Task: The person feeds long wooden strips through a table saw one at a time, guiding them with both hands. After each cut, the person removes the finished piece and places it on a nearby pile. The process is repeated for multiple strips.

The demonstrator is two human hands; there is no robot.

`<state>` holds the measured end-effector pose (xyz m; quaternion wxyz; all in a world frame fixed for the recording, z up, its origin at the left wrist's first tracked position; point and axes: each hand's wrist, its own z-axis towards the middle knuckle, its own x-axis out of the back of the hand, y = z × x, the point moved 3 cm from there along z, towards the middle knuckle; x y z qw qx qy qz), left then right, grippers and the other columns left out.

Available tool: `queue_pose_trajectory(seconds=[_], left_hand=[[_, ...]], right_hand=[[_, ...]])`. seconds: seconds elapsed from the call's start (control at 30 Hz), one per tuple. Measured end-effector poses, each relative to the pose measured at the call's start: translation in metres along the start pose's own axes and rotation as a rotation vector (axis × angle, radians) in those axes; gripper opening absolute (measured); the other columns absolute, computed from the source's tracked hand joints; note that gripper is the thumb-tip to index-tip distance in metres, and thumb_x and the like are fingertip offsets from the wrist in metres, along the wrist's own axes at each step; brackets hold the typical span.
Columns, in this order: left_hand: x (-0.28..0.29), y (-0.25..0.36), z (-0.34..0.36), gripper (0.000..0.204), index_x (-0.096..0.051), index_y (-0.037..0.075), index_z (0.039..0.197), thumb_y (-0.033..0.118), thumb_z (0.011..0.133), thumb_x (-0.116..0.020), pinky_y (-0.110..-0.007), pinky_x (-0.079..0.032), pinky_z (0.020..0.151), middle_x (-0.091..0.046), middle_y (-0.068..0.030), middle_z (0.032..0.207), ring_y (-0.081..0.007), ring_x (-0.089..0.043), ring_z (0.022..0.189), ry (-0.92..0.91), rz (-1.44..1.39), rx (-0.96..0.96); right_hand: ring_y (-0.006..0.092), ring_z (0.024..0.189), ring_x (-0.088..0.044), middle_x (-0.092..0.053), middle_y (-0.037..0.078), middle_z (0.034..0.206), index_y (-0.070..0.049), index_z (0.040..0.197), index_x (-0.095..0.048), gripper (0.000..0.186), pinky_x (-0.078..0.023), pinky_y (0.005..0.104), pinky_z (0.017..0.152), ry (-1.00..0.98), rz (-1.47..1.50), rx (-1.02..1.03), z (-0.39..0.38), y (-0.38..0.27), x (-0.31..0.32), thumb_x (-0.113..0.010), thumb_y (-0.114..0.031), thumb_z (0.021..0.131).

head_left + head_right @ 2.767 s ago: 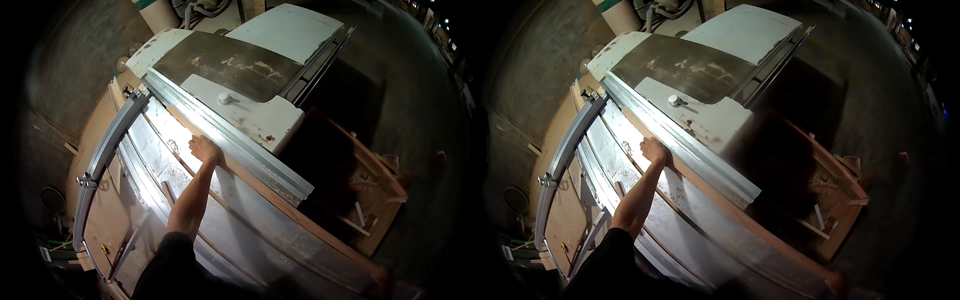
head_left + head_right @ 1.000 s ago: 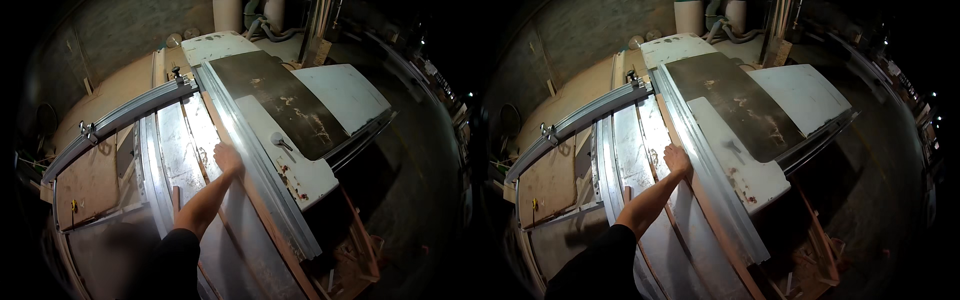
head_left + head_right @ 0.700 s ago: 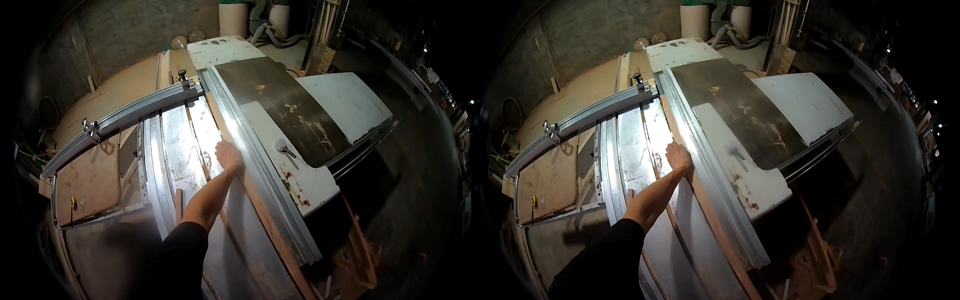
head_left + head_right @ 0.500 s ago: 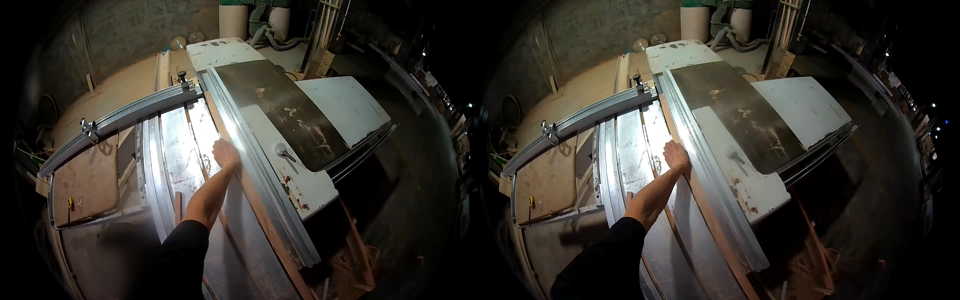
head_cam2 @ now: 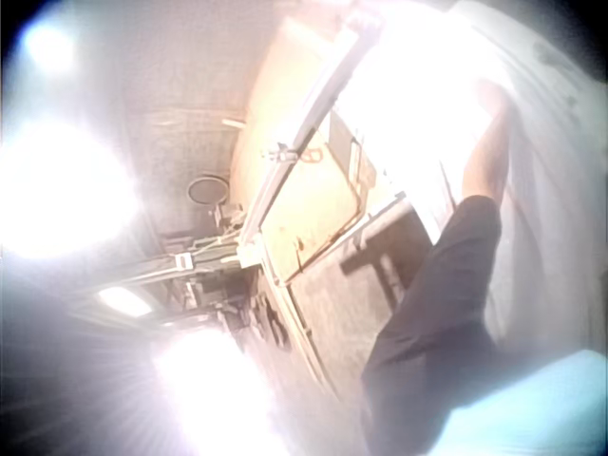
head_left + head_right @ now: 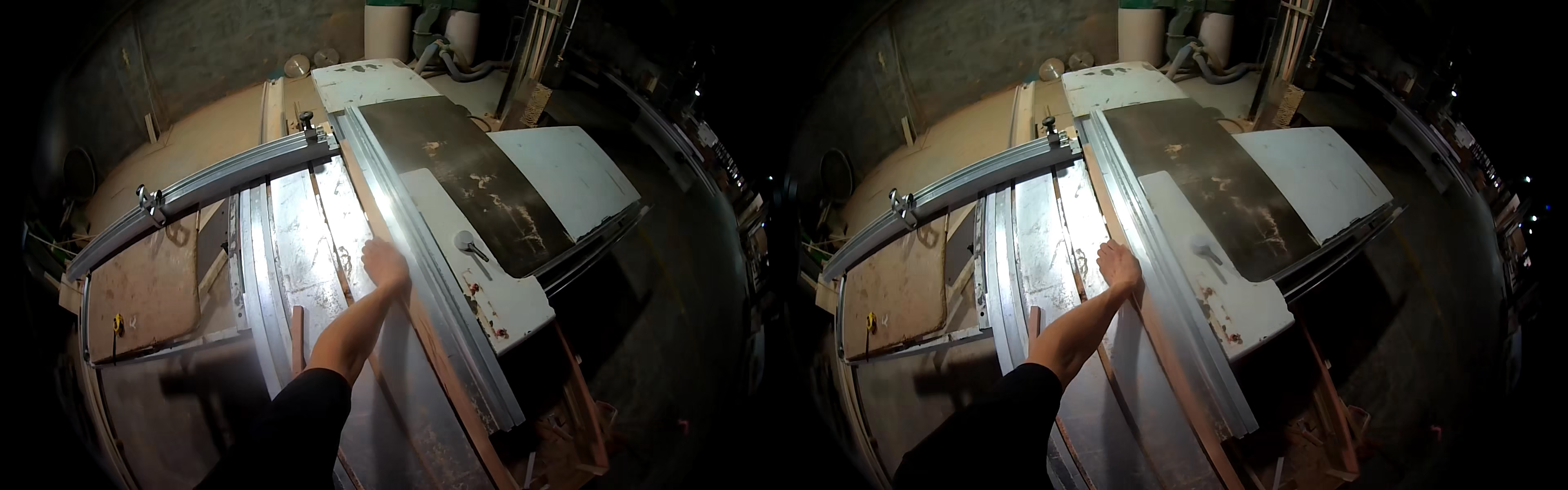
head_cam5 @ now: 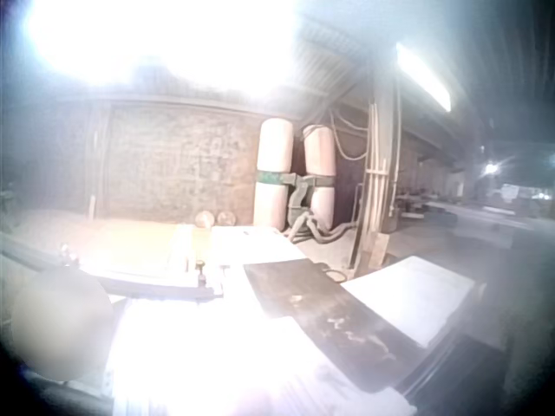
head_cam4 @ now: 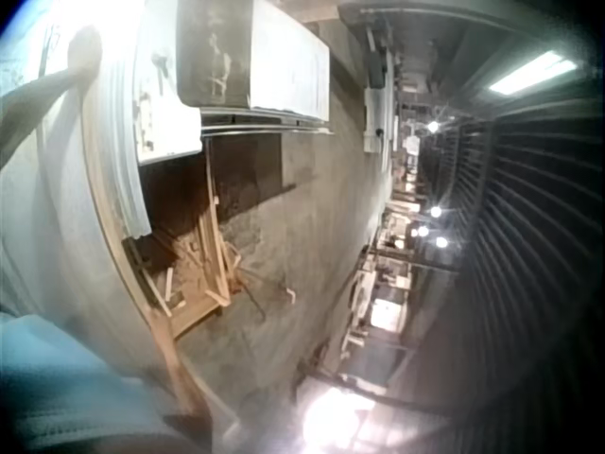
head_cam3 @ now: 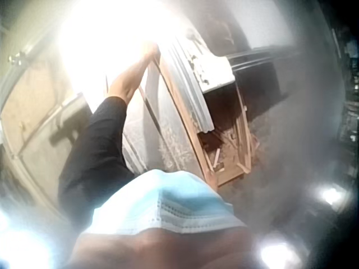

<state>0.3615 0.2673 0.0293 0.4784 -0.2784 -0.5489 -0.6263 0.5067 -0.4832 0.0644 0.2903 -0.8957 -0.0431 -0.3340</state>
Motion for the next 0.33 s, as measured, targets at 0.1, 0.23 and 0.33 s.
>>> queue_pose_trajectory(seconds=[0.1,0.23,0.33], left_hand=[[-0.007,0.003,0.011,0.02,-0.056,-0.001,0.103,0.011,0.09,-0.047,-0.042,-0.044,0.09,-0.056,-0.0161,0.106,-0.032,-0.055,0.101,0.016,0.004,-0.022],[-0.009,0.006,0.03,0.023,-0.057,-0.003,0.105,0.014,0.092,-0.049,-0.041,-0.043,0.088,-0.056,-0.0169,0.104,-0.0301,-0.054,0.101,0.047,-0.03,0.025],[-0.01,0.004,0.038,0.021,-0.056,-0.001,0.105,0.013,0.092,-0.047,-0.042,-0.043,0.09,-0.057,-0.017,0.106,-0.0315,-0.055,0.102,0.065,-0.042,0.021]], right_hand=[[0.0258,0.086,-0.062,-0.066,0.017,0.087,0.001,0.105,-0.066,0.057,-0.048,0.0424,0.076,-0.052,0.059,-0.08,-0.001,-0.038,0.003,-0.052,-0.053,0.097],[0.0289,0.086,-0.063,-0.067,0.02,0.091,0.001,0.104,-0.067,0.058,-0.048,0.0438,0.077,-0.017,0.023,-0.126,0.021,-0.03,-0.007,-0.053,-0.056,0.096],[0.0335,0.088,-0.064,-0.069,0.023,0.097,0.0,0.104,-0.068,0.058,-0.048,0.0457,0.077,-0.069,0.133,-0.147,0.037,-0.003,-0.007,-0.054,-0.056,0.095]])
